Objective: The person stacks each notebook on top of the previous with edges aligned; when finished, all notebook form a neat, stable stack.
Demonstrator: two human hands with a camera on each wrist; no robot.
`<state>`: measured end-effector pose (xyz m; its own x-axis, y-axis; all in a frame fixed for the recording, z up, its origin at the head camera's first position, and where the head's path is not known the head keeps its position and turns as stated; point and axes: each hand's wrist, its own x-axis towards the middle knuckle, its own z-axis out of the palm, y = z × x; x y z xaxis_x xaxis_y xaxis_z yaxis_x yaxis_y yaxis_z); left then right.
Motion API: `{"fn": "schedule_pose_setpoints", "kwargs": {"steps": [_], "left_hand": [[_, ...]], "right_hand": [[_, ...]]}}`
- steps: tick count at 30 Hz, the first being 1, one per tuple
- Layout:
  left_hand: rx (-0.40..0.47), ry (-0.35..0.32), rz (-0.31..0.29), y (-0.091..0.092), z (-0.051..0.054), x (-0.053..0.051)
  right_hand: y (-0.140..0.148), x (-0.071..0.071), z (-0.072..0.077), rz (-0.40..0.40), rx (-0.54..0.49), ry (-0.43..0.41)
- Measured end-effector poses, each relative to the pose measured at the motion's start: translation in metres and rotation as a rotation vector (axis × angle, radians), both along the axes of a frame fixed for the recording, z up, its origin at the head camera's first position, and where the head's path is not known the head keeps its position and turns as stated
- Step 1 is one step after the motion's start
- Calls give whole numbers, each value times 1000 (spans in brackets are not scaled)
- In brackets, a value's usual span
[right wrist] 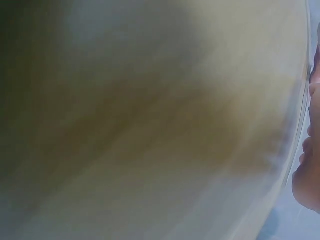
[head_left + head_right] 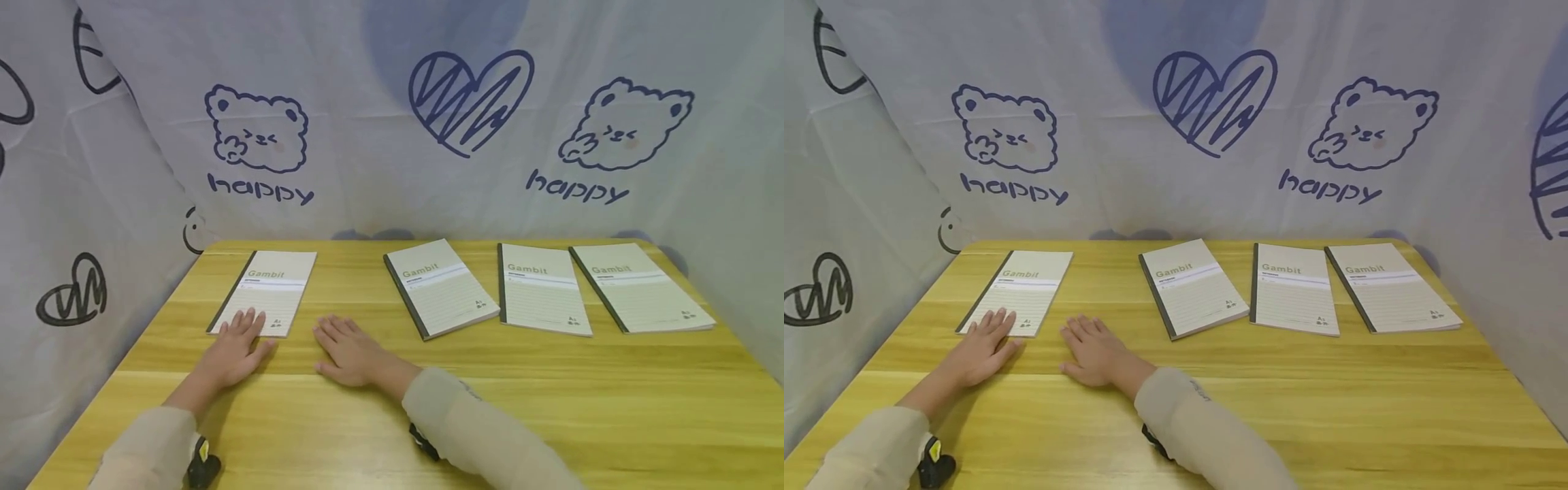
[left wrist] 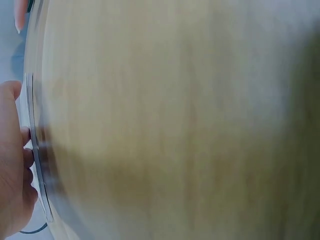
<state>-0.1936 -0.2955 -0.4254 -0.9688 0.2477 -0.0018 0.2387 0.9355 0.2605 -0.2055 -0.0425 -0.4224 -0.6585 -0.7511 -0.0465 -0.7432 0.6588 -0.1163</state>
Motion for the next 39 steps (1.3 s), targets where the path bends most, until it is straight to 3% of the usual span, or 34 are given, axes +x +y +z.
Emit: {"fn": "schedule_pose_setpoints", "kwargs": {"steps": [13, 28, 39], "left_hand": [[6, 20, -52, 9, 3, 5], [37, 36, -110, 26, 3, 14], [60, 41, -182, 52, 0, 19]], "right_hand": [[-10, -1, -2, -21, -14, -86], [-6, 1, -3, -5, 30, -48], [11, 1, 1, -40, 26, -58]]}}
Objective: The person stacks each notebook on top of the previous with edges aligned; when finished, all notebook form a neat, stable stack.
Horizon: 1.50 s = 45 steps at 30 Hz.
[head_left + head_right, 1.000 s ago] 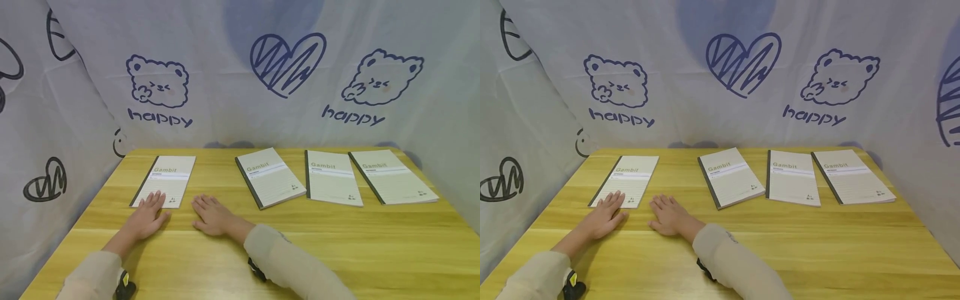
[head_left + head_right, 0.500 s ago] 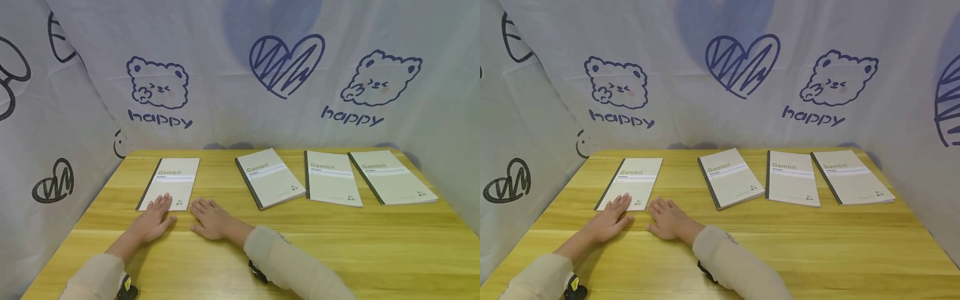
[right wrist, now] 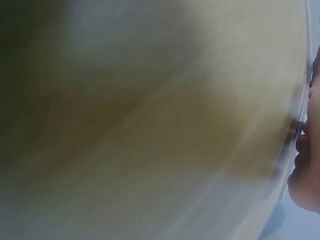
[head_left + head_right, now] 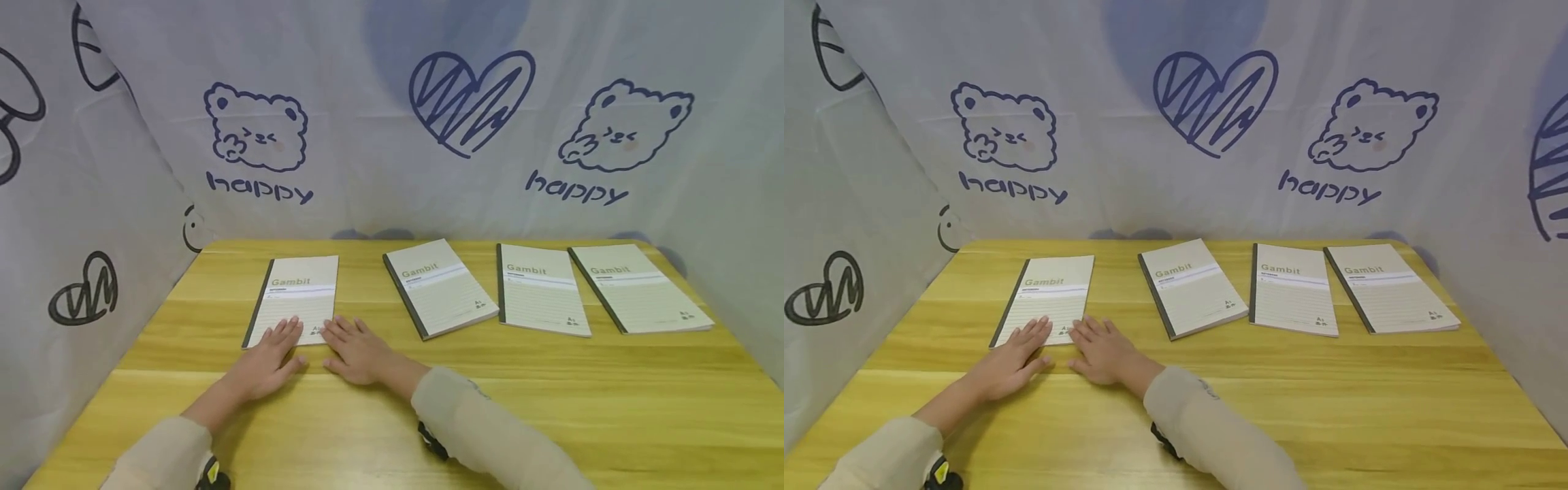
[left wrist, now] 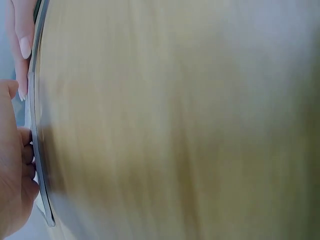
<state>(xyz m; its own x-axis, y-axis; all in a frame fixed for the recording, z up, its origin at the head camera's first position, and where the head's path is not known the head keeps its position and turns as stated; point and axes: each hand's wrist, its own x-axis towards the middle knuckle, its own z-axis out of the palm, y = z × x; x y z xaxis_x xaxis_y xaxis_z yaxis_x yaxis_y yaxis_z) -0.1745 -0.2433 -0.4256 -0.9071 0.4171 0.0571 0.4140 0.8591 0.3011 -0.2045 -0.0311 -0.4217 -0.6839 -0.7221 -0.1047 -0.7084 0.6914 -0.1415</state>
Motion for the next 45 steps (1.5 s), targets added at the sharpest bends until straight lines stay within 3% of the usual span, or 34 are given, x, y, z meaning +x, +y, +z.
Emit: {"fn": "schedule_pose_setpoints", "kwargs": {"steps": [11, 19, 29, 35, 41, 45], "left_hand": [[-55, 32, -55, 14, 1, 4], [-27, 57, -36, 15, -2, 3], [23, 180, 75, 14, -3, 0], [18, 255, 172, 15, -4, 3], [-27, 204, 250, 19, -4, 3], [-46, 161, 270, 23, -4, 5]], "right_hand": [[18, 4, 8, 15, 43, -32], [28, 3, 11, 34, 88, -10], [50, 8, 11, 63, 50, -30], [60, 11, 9, 73, 6, -43], [70, 14, 7, 89, -19, -33], [76, 16, 7, 100, -36, -32]]}}
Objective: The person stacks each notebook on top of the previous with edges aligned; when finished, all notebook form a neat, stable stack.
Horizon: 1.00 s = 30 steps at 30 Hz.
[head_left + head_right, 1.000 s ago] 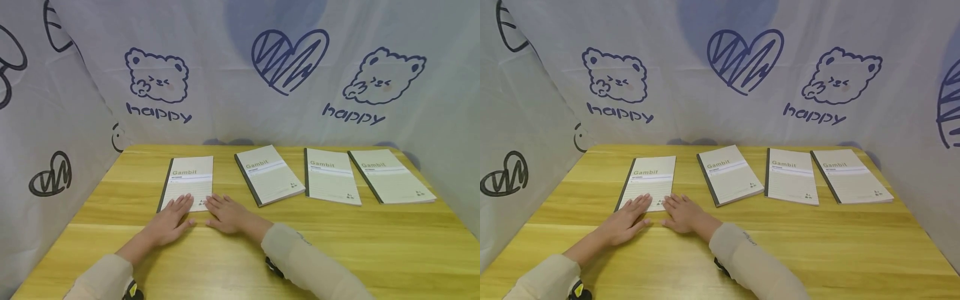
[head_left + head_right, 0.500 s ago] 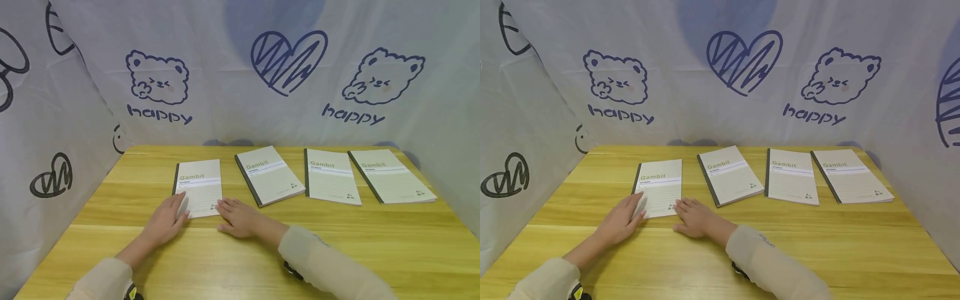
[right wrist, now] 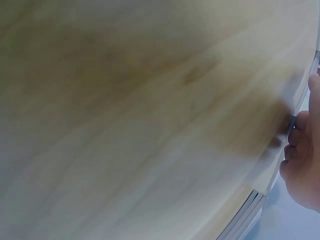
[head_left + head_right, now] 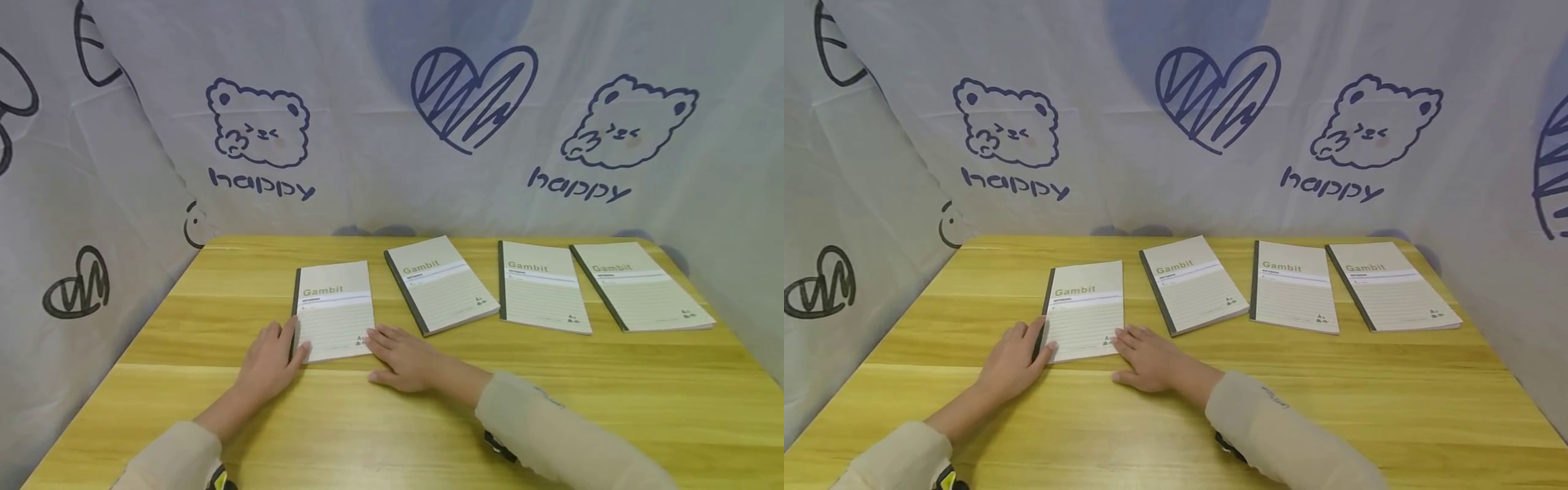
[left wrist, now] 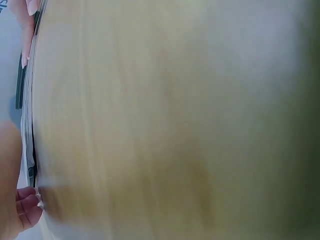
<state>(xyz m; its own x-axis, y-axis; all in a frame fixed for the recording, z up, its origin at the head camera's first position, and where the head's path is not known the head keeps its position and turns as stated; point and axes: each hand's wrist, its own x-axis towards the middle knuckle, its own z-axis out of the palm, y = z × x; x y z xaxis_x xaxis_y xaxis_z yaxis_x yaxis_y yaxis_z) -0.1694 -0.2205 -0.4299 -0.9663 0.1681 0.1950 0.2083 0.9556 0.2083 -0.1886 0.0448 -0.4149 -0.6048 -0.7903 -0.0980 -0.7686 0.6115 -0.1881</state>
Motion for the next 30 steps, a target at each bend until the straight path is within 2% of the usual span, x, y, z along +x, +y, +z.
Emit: {"fn": "schedule_pose_setpoints", "kwargs": {"steps": [5, 17, 30], "left_hand": [[0, 0, -3, 5, 0, 3], [5, 27, -60, 18, -5, 9], [36, -26, -70, 24, -1, 12]], "right_hand": [[7, 2, 2, 9, -7, -11], [23, 7, 1, 41, -22, -16], [31, 12, 4, 8, -45, -43]]}}
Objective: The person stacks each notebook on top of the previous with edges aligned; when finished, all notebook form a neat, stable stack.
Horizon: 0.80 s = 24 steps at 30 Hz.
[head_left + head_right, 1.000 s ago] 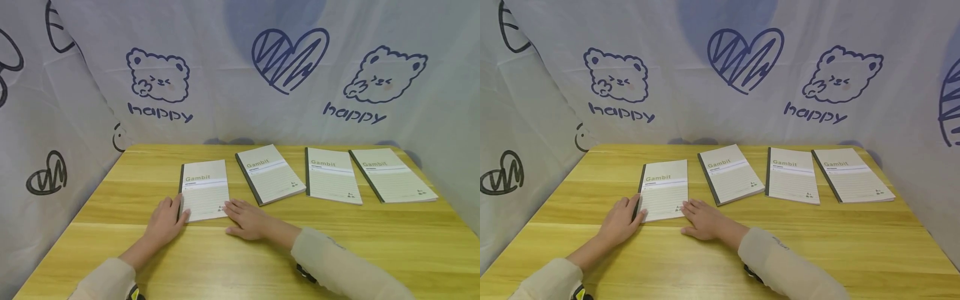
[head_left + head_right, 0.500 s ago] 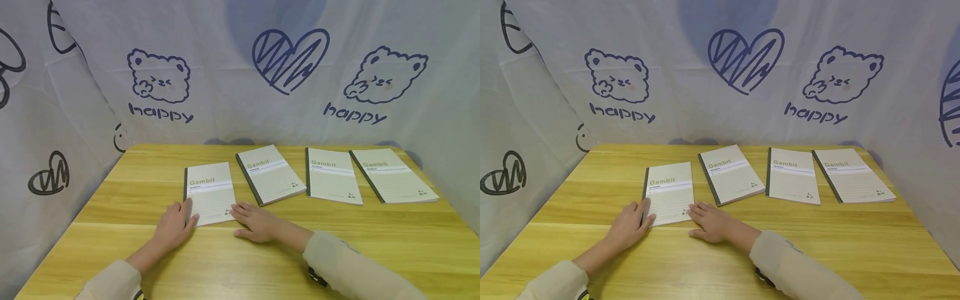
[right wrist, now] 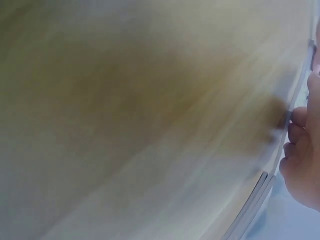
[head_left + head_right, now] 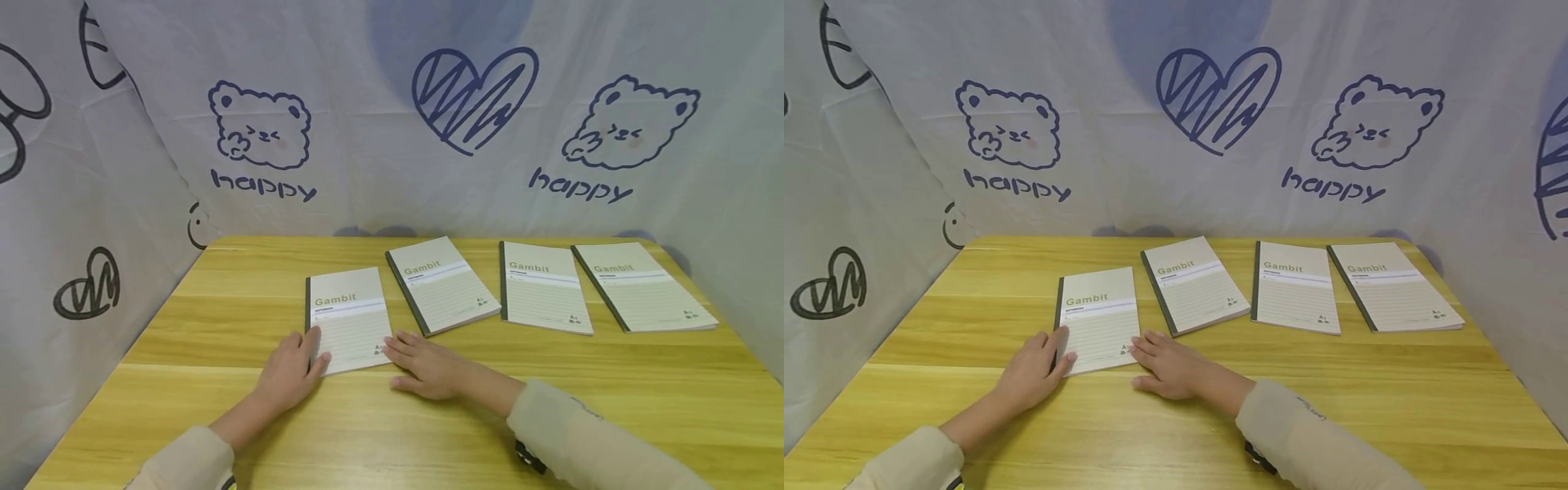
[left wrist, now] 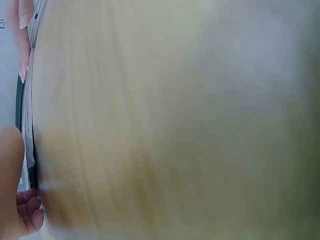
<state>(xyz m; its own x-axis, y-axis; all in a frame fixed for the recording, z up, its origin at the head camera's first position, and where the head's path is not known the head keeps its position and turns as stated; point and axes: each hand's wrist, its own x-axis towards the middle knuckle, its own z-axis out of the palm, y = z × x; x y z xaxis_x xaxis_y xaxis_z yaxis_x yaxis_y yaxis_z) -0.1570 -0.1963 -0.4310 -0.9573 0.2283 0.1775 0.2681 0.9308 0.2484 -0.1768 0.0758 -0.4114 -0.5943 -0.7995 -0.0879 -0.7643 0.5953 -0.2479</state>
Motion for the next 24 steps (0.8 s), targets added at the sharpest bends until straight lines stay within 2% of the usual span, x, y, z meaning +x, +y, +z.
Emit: {"fn": "schedule_pose_setpoints", "kwargs": {"steps": [3, 6, 8, 10, 12, 14, 17, 21, 24], "left_hand": [[10, 5, 13, 1, 2, 0], [26, 14, 43, 2, 3, 0], [33, 13, 59, 1, 3, 0], [46, 1, 75, 1, 4, 0], [58, -9, 86, 1, 5, 0], [67, -19, 99, 2, 5, 0], [70, -24, 115, 3, 4, 1], [64, -38, 128, 6, 4, 2], [54, -45, 131, 8, 5, 3]], "right_hand": [[-3, 1, -1, -11, -81, 39], [-9, 2, -8, -45, -242, 148], [-14, 2, -13, -105, -348, 233], [-19, 3, -15, -188, -419, 275], [-24, 2, -15, -272, -449, 260], [-28, 1, -13, -349, -434, 197], [-32, -1, -12, -418, -403, 97], [-35, -5, -13, -461, -371, 33], [-37, -8, -15, -462, -341, 41]]}}
